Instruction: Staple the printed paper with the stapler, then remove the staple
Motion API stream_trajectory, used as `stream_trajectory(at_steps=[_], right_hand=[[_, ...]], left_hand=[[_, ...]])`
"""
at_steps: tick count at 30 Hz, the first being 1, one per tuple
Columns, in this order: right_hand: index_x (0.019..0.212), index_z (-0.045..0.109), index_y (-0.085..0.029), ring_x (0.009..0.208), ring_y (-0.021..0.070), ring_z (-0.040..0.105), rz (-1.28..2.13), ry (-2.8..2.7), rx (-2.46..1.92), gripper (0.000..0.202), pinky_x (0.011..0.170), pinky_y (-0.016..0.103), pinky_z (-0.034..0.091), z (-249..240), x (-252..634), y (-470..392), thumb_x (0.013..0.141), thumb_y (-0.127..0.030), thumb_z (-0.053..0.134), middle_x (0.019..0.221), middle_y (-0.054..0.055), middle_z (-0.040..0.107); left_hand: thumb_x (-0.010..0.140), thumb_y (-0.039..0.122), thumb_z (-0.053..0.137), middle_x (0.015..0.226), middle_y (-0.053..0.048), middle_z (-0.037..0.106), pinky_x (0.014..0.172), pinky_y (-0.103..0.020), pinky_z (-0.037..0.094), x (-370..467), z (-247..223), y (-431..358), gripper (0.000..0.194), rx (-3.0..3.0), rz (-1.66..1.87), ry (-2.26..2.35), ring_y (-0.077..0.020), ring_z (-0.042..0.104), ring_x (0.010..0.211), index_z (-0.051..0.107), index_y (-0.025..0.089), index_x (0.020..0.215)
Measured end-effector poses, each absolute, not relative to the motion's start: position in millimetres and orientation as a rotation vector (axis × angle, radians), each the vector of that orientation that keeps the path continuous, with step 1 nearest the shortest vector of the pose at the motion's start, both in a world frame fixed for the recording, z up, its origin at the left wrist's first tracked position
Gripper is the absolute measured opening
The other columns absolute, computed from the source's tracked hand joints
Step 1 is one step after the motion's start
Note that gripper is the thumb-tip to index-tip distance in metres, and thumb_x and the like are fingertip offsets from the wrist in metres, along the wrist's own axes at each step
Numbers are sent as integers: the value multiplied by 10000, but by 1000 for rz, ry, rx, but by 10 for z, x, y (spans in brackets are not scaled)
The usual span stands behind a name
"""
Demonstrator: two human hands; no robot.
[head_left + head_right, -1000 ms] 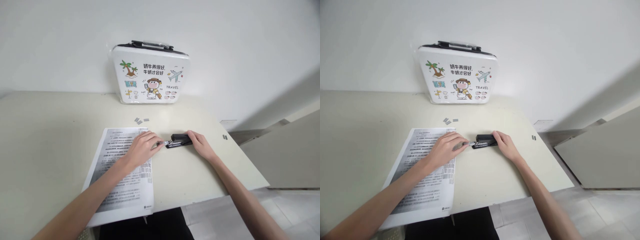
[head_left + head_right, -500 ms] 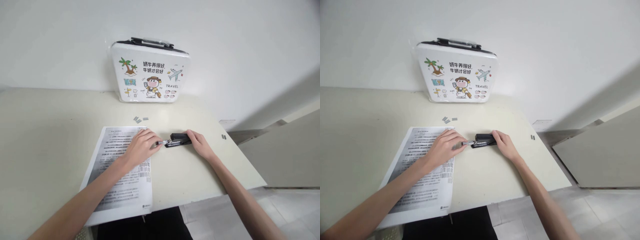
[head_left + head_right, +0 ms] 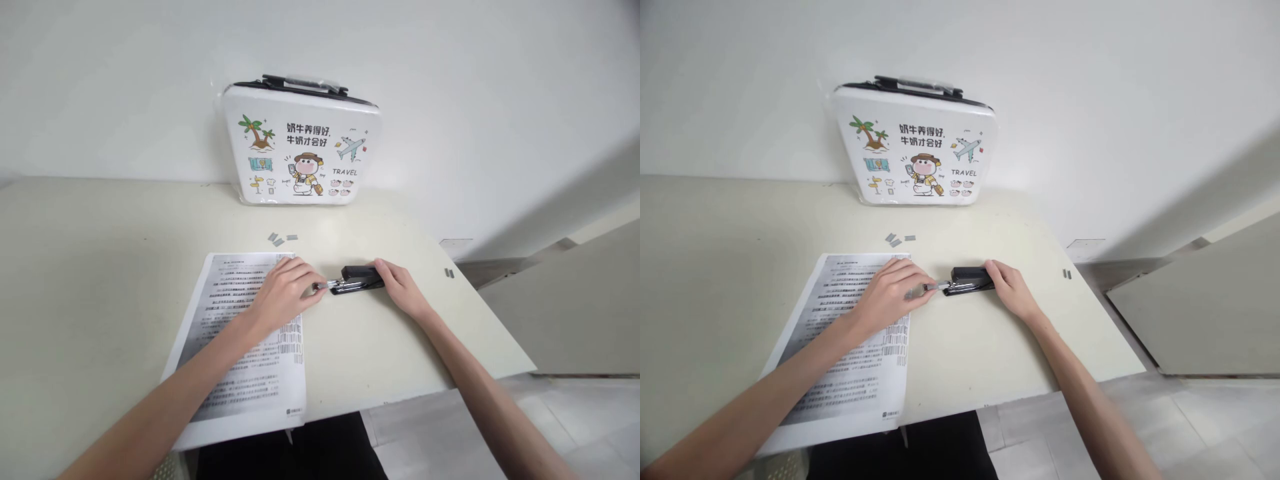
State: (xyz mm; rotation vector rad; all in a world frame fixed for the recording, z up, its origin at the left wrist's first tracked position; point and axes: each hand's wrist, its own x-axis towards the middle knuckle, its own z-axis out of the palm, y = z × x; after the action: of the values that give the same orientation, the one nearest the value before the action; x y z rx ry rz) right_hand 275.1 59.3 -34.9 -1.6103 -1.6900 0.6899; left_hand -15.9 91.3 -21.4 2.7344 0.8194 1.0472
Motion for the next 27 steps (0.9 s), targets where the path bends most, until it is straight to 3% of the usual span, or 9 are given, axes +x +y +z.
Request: stream_trajectory(at_steps=[21, 27], right_hand=[[916, 716, -196, 869, 251, 607, 672, -1702, -1602, 704, 767, 324, 476, -351, 2750, 592, 1012, -771, 320, 841, 46, 698], [918, 718, -189, 851, 246, 604, 666, -1702, -1601, 709, 772, 326, 475, -357, 2754, 592, 1012, -771, 324, 819, 43, 689]], left_hand=[[994, 338, 730, 997, -29, 756, 926, -409, 527, -152, -316, 940, 125, 2621, 982, 906, -226, 678, 963, 750, 219, 1029], [982, 315, 742, 965, -22, 751, 907, -387, 527, -163, -299, 945, 99, 2632, 990, 865, -217, 675, 939, 749, 219, 962]])
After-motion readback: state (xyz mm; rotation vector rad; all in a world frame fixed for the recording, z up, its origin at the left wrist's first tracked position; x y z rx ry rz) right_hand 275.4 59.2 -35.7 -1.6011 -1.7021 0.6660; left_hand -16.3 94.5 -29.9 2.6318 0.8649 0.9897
